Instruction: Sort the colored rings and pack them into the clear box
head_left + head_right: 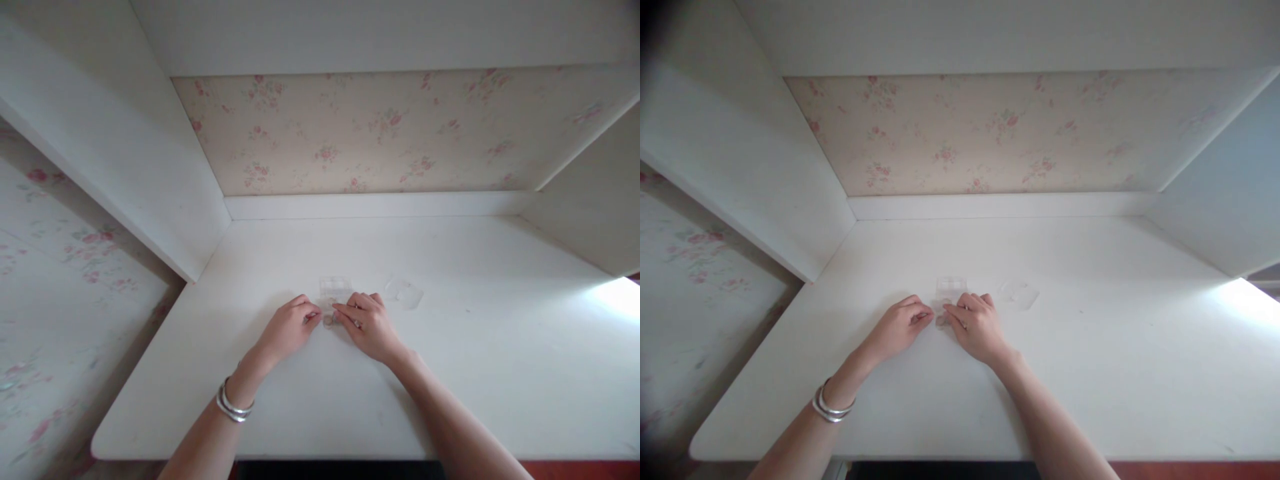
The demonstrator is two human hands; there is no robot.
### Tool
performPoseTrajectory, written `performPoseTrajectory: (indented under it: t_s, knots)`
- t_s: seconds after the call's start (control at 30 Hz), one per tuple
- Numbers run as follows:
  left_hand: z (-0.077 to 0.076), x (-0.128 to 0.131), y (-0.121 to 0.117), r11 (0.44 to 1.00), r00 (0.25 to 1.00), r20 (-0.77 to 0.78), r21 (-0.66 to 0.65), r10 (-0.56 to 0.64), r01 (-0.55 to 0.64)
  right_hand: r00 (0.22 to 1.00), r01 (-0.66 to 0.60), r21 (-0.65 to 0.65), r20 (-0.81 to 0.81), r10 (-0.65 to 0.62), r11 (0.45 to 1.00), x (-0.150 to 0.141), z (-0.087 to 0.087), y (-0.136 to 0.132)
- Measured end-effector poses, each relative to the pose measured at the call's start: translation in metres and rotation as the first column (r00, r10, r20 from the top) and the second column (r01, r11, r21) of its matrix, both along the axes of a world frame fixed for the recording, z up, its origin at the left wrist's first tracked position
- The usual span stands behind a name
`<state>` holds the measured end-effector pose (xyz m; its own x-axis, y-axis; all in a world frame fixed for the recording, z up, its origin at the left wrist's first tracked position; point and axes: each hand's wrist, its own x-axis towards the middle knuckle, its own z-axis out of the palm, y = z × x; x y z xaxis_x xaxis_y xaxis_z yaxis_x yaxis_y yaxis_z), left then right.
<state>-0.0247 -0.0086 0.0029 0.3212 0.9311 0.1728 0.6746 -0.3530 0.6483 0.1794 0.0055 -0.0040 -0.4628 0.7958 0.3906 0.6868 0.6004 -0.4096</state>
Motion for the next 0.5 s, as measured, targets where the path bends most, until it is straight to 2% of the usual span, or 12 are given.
performPoseTrajectory:
  t_s: [0.17,0.37,0.5]
  knots:
    - [-0.004,0.003,-0.003,0.998,0.996,-0.063,-0.008,-0.057,0.057,0.99,0.134,0.014,-0.053,-0.133,0.991,-0.003,-0.009,0.008]
    - [-0.008,0.004,-0.004,0.995,0.986,-0.14,0.012,-0.093,0.095,0.985,0.171,0.009,0.004,-0.171,0.985,-0.007,-0.011,0.012]
    - [-0.008,0.004,-0.004,0.995,0.983,-0.149,0.0,-0.103,0.104,0.977,0.211,0.012,-0.032,-0.211,0.977,-0.003,-0.01,0.014]
